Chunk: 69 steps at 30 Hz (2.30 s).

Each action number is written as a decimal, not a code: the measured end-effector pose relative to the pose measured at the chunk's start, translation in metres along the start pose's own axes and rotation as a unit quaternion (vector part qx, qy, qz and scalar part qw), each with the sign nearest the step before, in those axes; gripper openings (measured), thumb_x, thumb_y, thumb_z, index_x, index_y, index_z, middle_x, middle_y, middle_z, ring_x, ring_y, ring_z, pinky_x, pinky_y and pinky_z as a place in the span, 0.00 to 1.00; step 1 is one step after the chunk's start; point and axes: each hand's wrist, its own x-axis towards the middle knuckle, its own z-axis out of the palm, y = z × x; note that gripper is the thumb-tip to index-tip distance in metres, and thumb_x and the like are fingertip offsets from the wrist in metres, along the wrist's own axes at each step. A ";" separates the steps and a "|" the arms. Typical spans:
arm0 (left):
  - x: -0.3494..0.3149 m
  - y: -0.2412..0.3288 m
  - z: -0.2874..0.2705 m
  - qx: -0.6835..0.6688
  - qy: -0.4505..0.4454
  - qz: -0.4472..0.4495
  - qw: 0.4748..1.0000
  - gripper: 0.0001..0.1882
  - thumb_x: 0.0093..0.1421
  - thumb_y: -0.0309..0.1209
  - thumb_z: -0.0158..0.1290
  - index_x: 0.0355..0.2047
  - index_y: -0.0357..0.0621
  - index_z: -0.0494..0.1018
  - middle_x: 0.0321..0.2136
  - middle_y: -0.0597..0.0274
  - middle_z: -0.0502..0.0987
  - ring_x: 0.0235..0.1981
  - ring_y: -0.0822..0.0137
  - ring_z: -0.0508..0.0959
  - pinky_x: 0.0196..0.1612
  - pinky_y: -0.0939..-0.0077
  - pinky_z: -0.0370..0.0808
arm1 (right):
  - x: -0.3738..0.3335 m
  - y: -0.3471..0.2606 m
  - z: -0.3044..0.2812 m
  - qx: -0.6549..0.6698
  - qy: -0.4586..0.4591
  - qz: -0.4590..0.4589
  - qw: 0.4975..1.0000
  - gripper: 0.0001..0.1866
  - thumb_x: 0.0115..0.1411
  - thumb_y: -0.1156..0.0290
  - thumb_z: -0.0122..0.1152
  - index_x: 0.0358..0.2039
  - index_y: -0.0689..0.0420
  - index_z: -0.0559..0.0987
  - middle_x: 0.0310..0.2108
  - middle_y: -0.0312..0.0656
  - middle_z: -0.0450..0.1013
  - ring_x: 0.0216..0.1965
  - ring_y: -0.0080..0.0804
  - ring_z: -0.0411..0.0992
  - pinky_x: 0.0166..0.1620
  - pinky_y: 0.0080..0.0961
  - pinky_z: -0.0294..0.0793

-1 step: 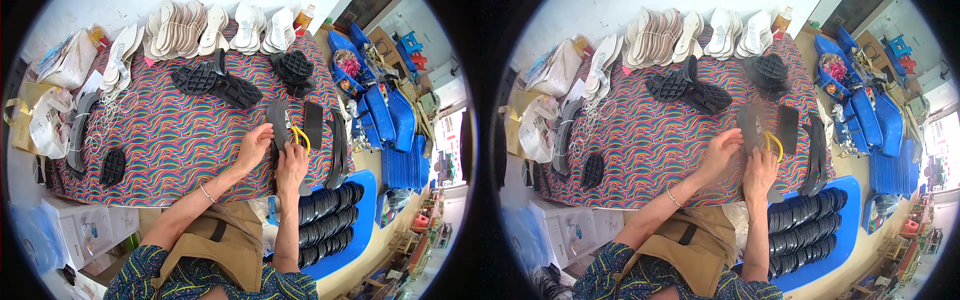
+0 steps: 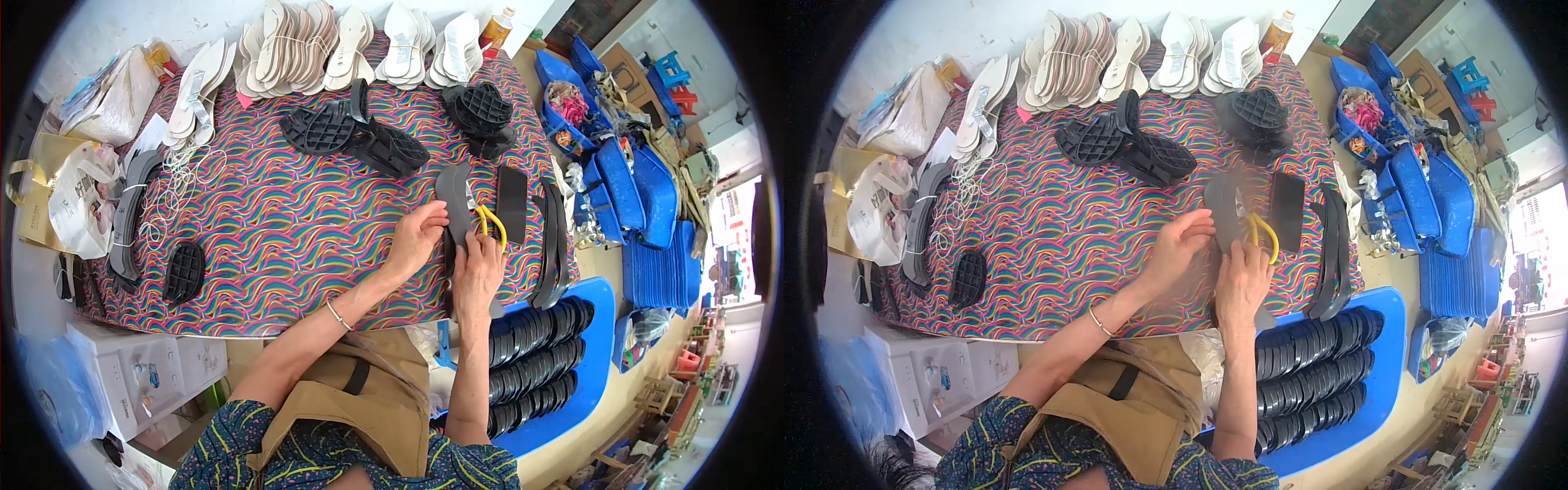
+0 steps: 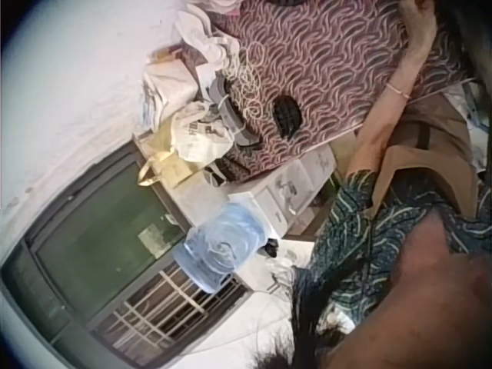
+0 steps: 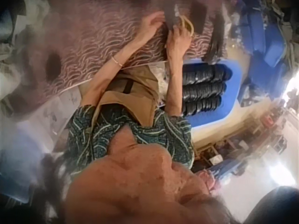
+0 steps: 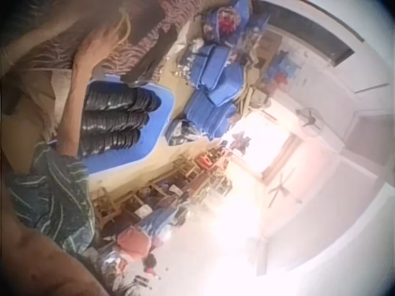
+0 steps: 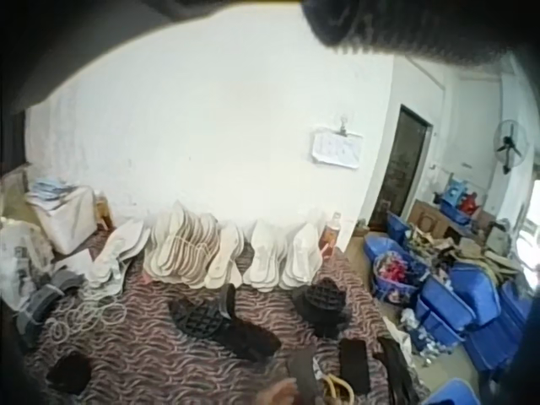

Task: The person assembles black slipper components by hand, fitting a sole into a strap and pressing them together. They then use green-handled scissors to trim excess material from the assembled slipper. The workspace contains stacks of white insoles and black slipper parts.

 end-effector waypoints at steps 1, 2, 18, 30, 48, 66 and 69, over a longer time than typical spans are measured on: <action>0.000 0.002 0.000 -0.008 -0.003 -0.001 1.000 0.25 0.58 0.12 0.49 0.57 0.32 0.68 0.47 0.50 0.78 0.47 0.64 0.80 0.50 0.75 0.77 | 0.001 0.002 0.000 0.002 -0.002 -0.002 1.000 0.15 0.53 0.76 0.65 0.43 0.59 0.79 0.41 0.45 0.72 0.45 0.45 0.70 0.47 0.41 0.70; 0.000 0.004 0.000 -0.015 -0.006 -0.003 1.000 0.25 0.58 0.12 0.49 0.57 0.32 0.68 0.47 0.50 0.78 0.47 0.64 0.80 0.50 0.74 0.77 | 0.001 0.005 -0.001 0.004 -0.004 -0.004 1.000 0.14 0.53 0.75 0.66 0.42 0.59 0.79 0.40 0.45 0.73 0.44 0.45 0.71 0.47 0.40 0.71; -0.001 -0.004 0.000 -0.041 0.001 0.005 0.999 0.23 0.59 0.13 0.48 0.56 0.33 0.68 0.48 0.50 0.77 0.47 0.64 0.80 0.51 0.75 0.76 | 0.011 0.013 -0.002 0.072 -0.014 0.022 0.997 0.10 0.50 0.73 0.70 0.34 0.59 0.81 0.33 0.44 0.74 0.37 0.46 0.73 0.39 0.39 0.74; -0.001 -0.011 0.001 -0.047 0.007 0.032 0.998 0.23 0.59 0.12 0.46 0.56 0.35 0.69 0.47 0.51 0.77 0.47 0.66 0.80 0.50 0.75 0.76 | 0.017 0.014 -0.003 0.036 -0.027 -0.012 0.999 0.05 0.55 0.73 0.65 0.30 0.60 0.80 0.32 0.45 0.75 0.33 0.45 0.75 0.35 0.40 0.75; -0.015 -0.003 0.022 0.319 -0.016 0.281 0.905 0.17 0.55 0.19 0.54 0.46 0.44 0.73 0.43 0.57 0.76 0.47 0.52 0.74 0.53 0.61 0.67 | 0.015 0.080 -0.132 0.235 0.230 0.289 0.899 0.16 0.65 0.62 0.53 0.23 0.57 0.73 0.22 0.31 0.65 0.26 0.23 0.62 0.30 0.24 0.63; -0.094 0.100 -0.083 -0.323 -0.174 -0.110 0.924 0.18 0.60 0.25 0.57 0.51 0.40 0.71 0.38 0.62 0.78 0.39 0.71 0.78 0.39 0.78 0.75 | -0.076 -0.110 -0.043 0.878 -0.280 0.337 0.191 0.14 0.72 0.59 0.48 0.43 0.58 0.73 0.15 0.27 0.58 0.14 0.17 0.54 0.19 0.21 0.53; -0.111 0.100 -0.096 -0.376 -0.084 -0.103 0.917 0.10 0.61 0.23 0.57 0.44 0.41 0.73 0.35 0.66 0.77 0.37 0.75 0.77 0.39 0.80 0.74 | -0.071 -0.120 -0.042 0.811 -0.328 0.305 0.377 0.17 0.72 0.58 0.48 0.42 0.60 0.75 0.19 0.30 0.66 0.17 0.19 0.62 0.23 0.19 0.59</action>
